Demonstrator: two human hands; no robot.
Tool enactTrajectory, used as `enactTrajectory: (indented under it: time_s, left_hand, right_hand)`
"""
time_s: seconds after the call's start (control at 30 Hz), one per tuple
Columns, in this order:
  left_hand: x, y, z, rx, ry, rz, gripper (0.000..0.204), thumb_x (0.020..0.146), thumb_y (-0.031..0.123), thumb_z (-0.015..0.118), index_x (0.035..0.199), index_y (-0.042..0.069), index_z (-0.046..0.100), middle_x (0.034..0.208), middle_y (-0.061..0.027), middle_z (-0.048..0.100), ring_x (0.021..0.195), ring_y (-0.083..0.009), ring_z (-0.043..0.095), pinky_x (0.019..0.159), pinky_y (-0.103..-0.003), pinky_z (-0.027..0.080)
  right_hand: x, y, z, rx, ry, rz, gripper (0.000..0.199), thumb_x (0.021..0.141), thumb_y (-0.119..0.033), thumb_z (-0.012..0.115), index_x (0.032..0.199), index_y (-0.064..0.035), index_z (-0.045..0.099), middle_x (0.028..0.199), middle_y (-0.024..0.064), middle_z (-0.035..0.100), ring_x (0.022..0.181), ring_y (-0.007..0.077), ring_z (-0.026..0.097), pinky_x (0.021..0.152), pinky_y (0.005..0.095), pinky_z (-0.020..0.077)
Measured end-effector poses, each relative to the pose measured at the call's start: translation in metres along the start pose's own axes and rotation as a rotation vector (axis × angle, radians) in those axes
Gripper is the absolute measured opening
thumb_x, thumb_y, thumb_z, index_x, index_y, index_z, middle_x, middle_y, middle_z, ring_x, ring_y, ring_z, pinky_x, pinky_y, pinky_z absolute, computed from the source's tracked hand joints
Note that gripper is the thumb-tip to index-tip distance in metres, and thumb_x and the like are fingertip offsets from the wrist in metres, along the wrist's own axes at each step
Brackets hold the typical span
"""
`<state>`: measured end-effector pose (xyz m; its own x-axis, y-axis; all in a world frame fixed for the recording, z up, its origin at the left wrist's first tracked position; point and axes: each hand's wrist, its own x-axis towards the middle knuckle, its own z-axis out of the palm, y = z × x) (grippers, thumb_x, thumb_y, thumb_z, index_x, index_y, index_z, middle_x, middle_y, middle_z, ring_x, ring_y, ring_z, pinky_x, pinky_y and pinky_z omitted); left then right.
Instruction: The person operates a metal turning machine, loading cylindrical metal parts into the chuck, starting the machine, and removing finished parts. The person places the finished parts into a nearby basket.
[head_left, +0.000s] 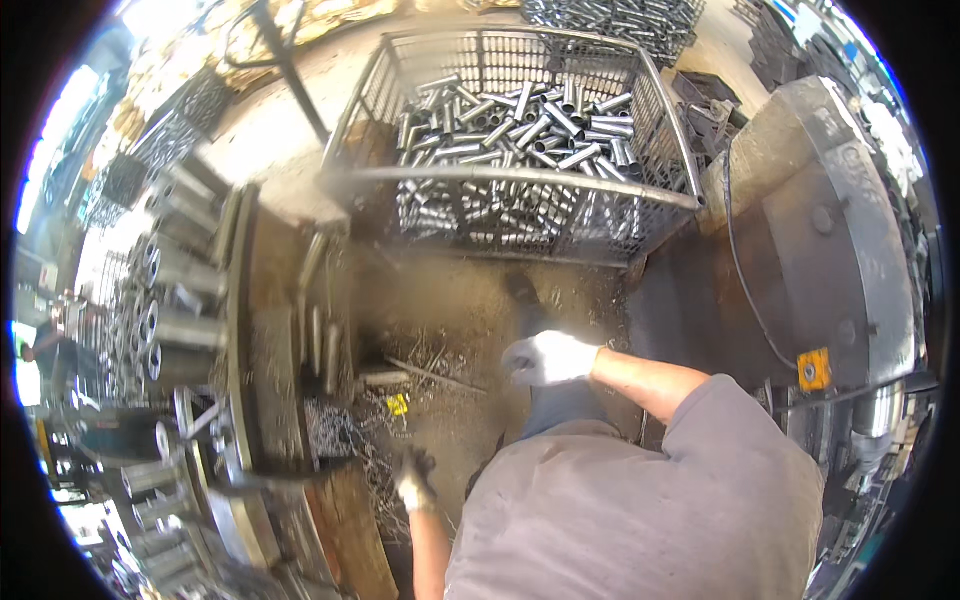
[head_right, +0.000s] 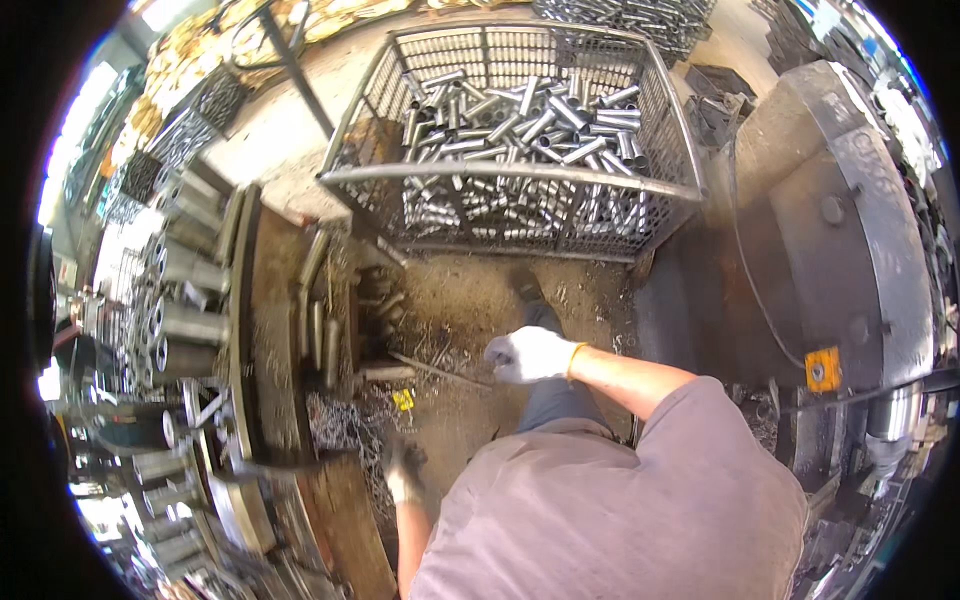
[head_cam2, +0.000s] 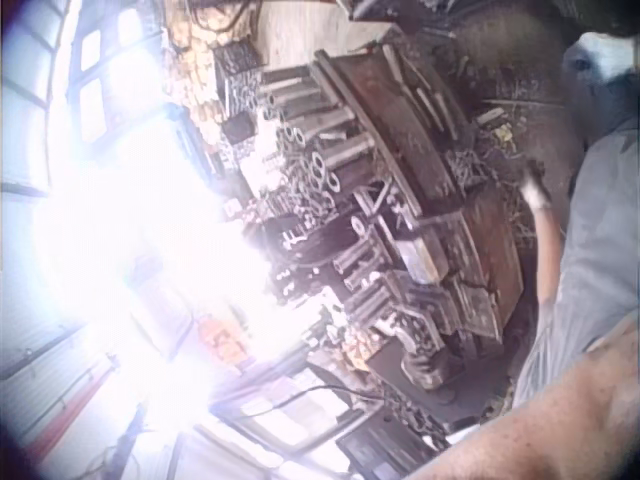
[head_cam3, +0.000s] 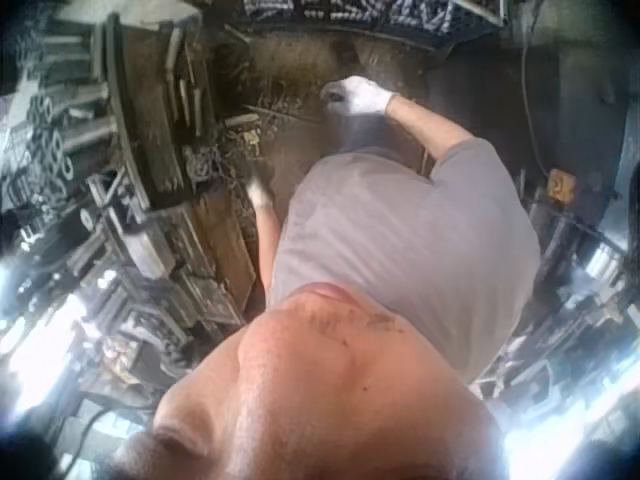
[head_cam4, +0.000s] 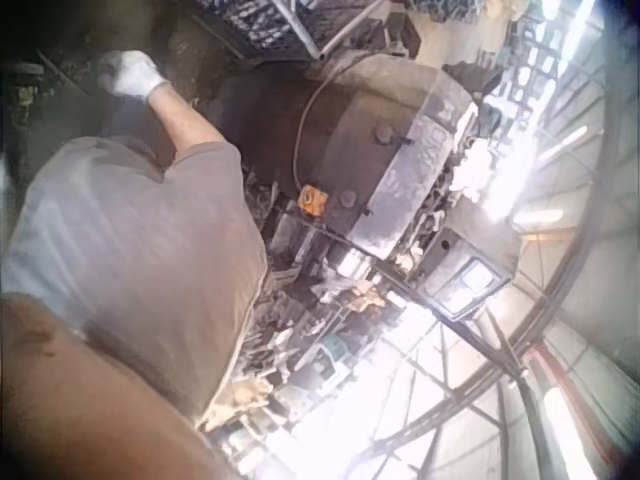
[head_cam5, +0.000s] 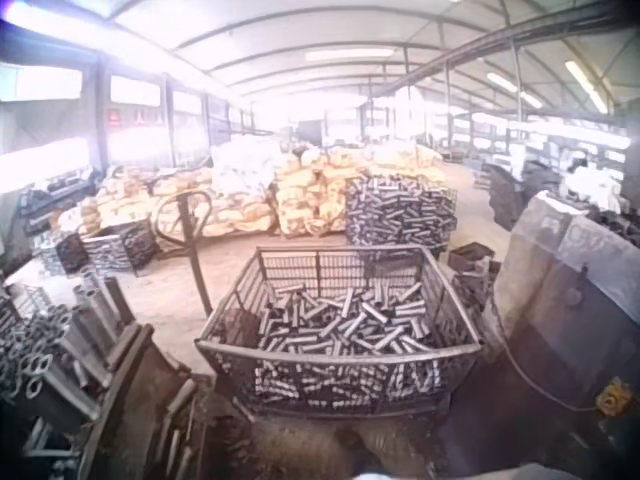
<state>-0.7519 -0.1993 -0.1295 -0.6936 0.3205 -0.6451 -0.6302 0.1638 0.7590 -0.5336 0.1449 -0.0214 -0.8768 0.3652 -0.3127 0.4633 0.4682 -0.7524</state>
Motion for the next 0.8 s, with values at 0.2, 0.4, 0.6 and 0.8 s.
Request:
enactTrajectory:
  time_s: [0.2, 0.4, 0.6, 0.8]
  left_hand:
    - [0.148, 0.152, 0.354, 1.049, -0.228, 1.114, 0.041, 0.092, 0.012, 0.075, 0.132, 0.002, 0.066, 0.122, -0.0209, 0.071, 0.108, -0.0421, 0.070, 0.096, -0.050, 0.057]
    - [0.295, 0.186, 0.565, 1.217, -0.260, 1.261, 0.034, 0.093, 0.009, 0.072, 0.126, 0.001, 0.069, 0.129, -0.0229, 0.071, 0.118, -0.0438, 0.070, 0.101, -0.052, 0.058]
    - [0.314, 0.173, 0.584, 1.258, -0.283, 1.142, 0.030, 0.085, 0.007, 0.080, 0.112, -0.002, 0.072, 0.126, -0.0224, 0.072, 0.116, -0.0410, 0.069, 0.097, -0.052, 0.058]
    - [0.315, 0.199, 0.605, 1.473, -0.473, 1.007, 0.034, 0.109, 0.029, 0.055, 0.124, 0.002, 0.070, 0.126, -0.0233, 0.074, 0.111, -0.0472, 0.069, 0.095, -0.060, 0.056]
  right_hand:
    - [0.120, 0.170, -0.251, -0.123, 0.627, -0.015, 0.043, 0.096, -0.036, 0.076, 0.126, -0.0052, 0.075, 0.106, 0.0154, 0.080, 0.087, 0.0299, 0.080, 0.081, 0.0394, 0.0667]
    - [0.282, 0.387, -0.460, 0.729, 0.653, 0.747, 0.084, 0.092, -0.041, 0.085, 0.159, -0.0034, 0.051, 0.128, 0.0183, 0.071, 0.108, 0.0306, 0.068, 0.102, 0.0406, 0.0579]
    - [0.415, 0.688, -0.546, 0.485, 0.730, 0.846, 0.099, 0.090, -0.066, 0.076, 0.157, 0.0025, 0.052, 0.143, 0.0262, 0.065, 0.129, 0.0325, 0.066, 0.108, 0.0401, 0.0537]
    - [0.479, 0.802, -0.572, 0.236, 0.784, 1.062, 0.101, 0.067, -0.076, 0.085, 0.133, -0.0002, 0.075, 0.118, 0.0217, 0.078, 0.106, 0.0301, 0.075, 0.090, 0.0423, 0.0602]
